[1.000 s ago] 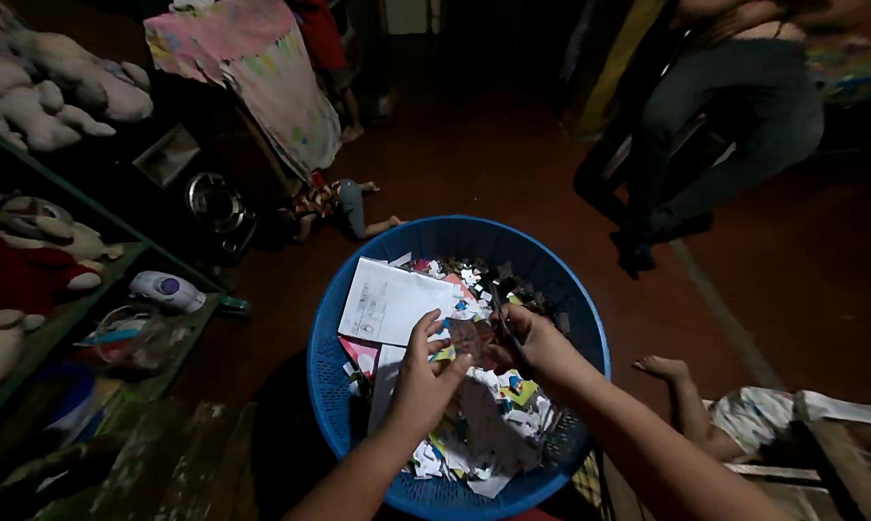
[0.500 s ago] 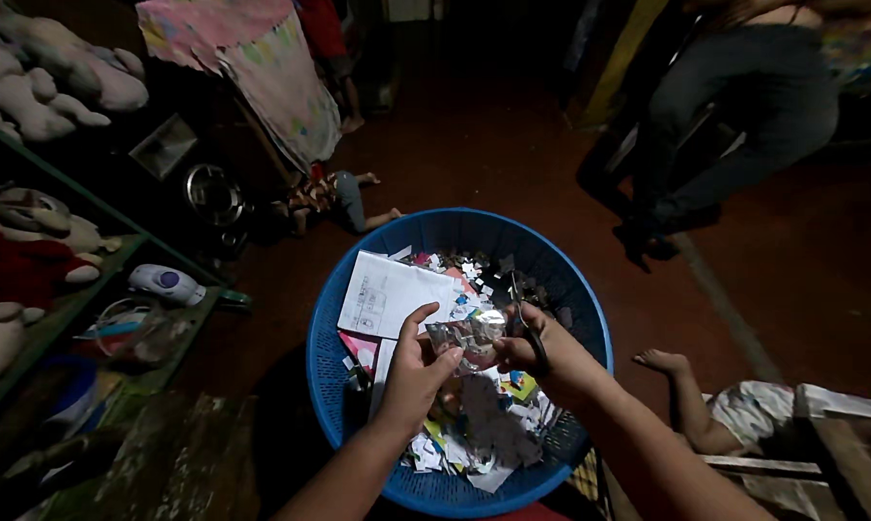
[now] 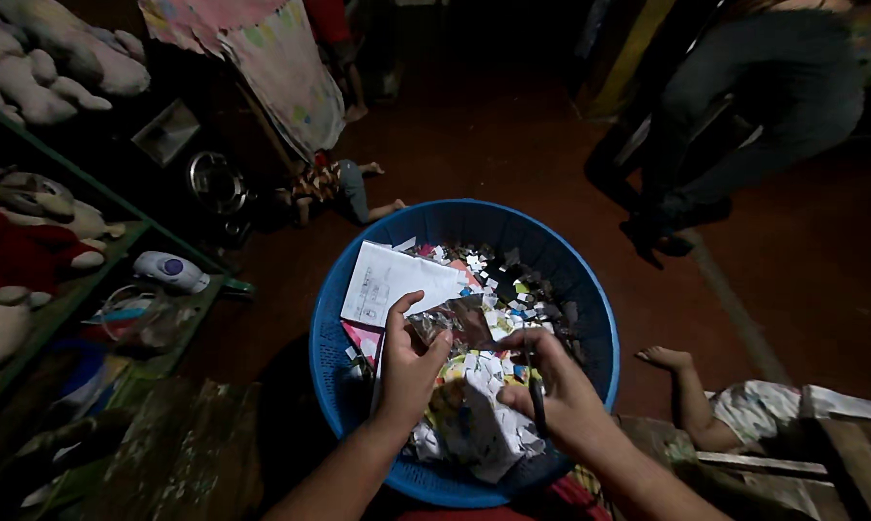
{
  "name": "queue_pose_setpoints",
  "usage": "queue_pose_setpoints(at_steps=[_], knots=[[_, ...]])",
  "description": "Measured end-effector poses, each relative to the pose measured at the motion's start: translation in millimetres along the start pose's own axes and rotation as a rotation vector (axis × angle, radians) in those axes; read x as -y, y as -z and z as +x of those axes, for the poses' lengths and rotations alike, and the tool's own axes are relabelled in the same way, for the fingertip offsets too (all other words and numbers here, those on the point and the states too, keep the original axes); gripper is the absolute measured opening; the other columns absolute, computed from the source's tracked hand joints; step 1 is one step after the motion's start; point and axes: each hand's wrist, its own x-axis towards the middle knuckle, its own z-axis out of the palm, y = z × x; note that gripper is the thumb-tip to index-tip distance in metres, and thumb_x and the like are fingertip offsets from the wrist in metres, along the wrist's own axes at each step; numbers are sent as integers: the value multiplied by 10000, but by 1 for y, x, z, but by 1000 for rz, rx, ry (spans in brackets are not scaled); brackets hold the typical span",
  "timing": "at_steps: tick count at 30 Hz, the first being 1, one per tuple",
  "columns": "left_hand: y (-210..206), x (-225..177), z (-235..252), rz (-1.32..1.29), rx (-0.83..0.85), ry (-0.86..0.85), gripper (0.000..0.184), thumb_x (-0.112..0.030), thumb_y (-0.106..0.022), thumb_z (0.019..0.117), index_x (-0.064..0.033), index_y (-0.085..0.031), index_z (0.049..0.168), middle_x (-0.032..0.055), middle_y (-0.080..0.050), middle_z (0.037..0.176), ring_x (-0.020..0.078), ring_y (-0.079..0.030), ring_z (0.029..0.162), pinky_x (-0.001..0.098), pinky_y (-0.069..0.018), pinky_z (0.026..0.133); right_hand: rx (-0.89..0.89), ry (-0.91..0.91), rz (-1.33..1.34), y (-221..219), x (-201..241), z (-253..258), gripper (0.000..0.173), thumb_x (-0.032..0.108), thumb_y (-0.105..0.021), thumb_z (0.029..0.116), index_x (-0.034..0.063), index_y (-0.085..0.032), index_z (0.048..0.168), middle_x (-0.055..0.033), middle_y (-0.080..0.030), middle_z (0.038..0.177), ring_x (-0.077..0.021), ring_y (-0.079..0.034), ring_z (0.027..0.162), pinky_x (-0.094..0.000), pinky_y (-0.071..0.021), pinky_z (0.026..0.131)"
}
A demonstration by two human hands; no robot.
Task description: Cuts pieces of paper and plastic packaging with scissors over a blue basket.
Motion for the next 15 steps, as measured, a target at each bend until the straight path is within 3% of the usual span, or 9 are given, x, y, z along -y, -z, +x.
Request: queue_pose_setpoints(at_steps=[3, 8, 11, 15], knots=[[0, 1, 1, 34, -42, -11, 670, -12, -685, 860, 24, -369, 1449, 117, -644, 1107, 130, -692, 908, 272, -601, 785, 113, 85, -166, -5, -1, -15, 657, 650, -702, 832, 96, -656, 1181, -32, -682, 1112, -135, -628, 1035, -359, -539, 885], [-2, -2, 1, 8, -55, 12, 706, 55, -670, 811, 28, -366, 1448, 125, -655, 1090, 146, -702, 924, 300, -611, 810, 296, -50, -308, -10, -6, -15, 646, 646, -696, 838, 86, -678, 1158, -32, -703, 971, -214, -656, 913, -468, -543, 824], [-4, -3, -1, -19, -60, 21, 713, 77, -668, 802, 28, -363, 1445, 108, -657, 1065, 135, -701, 919, 291, -608, 807, 415, -214, -237, -11, -7, -9, 669, 670, -657, 867, 97, -645, 1213, -23, -704, 933, -170, -668, 846, -427, -563, 783], [-6, -2, -4, -5, -40, 18, 709, 67, -672, 796, 40, -365, 1435, 100, -669, 1047, 116, -705, 907, 276, -606, 801, 402, -244, -145, -15, -8, -8, 664, 684, -647, 866, 107, -643, 1194, 0, -679, 871, -106, -637, 734, -328, -553, 672]])
